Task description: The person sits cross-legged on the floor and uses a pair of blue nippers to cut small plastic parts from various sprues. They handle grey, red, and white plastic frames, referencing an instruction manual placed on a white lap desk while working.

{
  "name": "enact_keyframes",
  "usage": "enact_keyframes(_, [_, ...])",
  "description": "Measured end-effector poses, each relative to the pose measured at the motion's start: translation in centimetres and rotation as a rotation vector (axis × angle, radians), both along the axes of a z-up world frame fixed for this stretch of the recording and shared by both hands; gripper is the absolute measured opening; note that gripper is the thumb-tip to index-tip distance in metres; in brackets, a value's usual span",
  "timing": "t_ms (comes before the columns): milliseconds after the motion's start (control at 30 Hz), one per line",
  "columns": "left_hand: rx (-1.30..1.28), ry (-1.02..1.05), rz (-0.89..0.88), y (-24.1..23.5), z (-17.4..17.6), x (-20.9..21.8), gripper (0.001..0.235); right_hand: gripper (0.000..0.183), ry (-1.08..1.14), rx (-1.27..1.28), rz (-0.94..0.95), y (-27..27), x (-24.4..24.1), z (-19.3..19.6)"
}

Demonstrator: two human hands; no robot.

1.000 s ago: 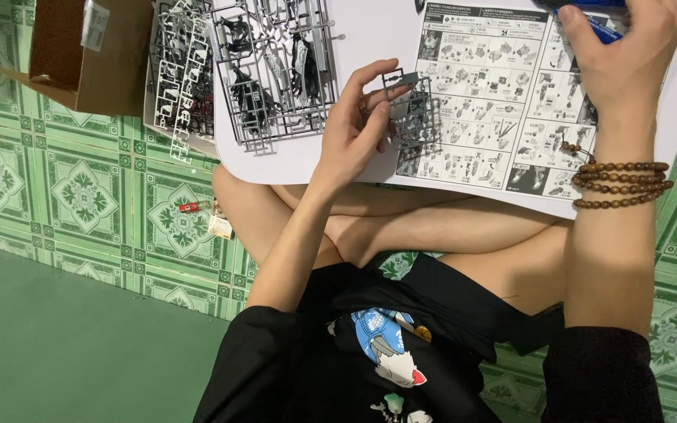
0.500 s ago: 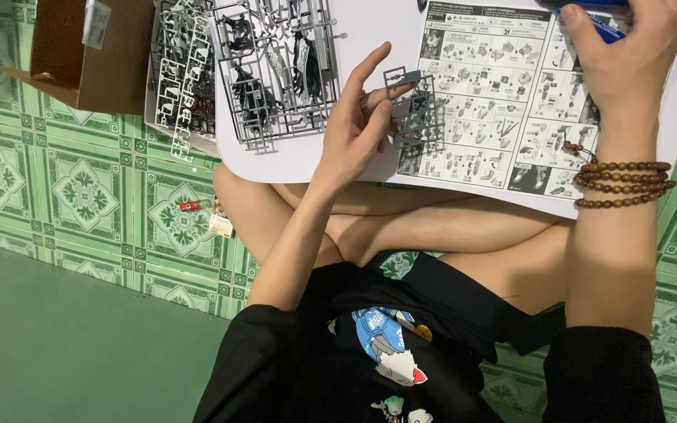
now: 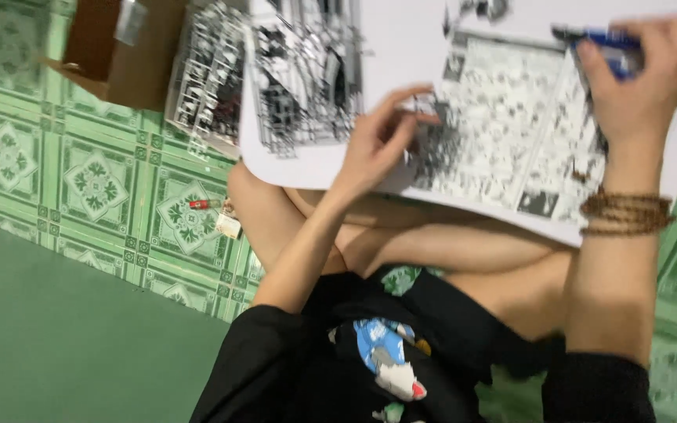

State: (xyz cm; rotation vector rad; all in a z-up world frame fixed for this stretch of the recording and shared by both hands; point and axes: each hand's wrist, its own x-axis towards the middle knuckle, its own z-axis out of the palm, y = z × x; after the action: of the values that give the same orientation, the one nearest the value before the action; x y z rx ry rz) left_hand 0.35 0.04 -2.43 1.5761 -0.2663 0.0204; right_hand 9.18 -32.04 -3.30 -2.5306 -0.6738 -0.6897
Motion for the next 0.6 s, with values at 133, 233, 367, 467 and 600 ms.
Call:
enact_keyframes(133, [-0.029, 0.058, 0.006, 0.3, 2.4, -0.8, 0.034, 0.023, 0.113, -0.013, -0.154, 0.6, 0.7, -0.1])
enact_keyframes(233, [-0.053, 0.086, -0.001, 1.5, 4.5, -3.7, 0.03, 0.025, 0.066, 0.019, -0.047, 0.7, 0.2, 0.8])
enact_keyframes(367, [-0.08, 0.059, 0.104, 6.2, 6.8, -7.1, 0.036, 0.026, 0.02, -0.105, -0.069, -0.5, -0.2, -0.4])
enact_keyframes(467, [0.426, 0.21, 0.476, 12.0, 10.5, -6.3, 0.031, 0.025, -0.015, -0.02, 0.001, 0.0, 0.6, 0.1])
enact_keyframes(600, [0.286, 0.027, 0.623, 21.7, 0.1, -4.0, 0.029, 0.024, 0.048, -0.002, -0.023, 0.0, -0.1, -0.2])
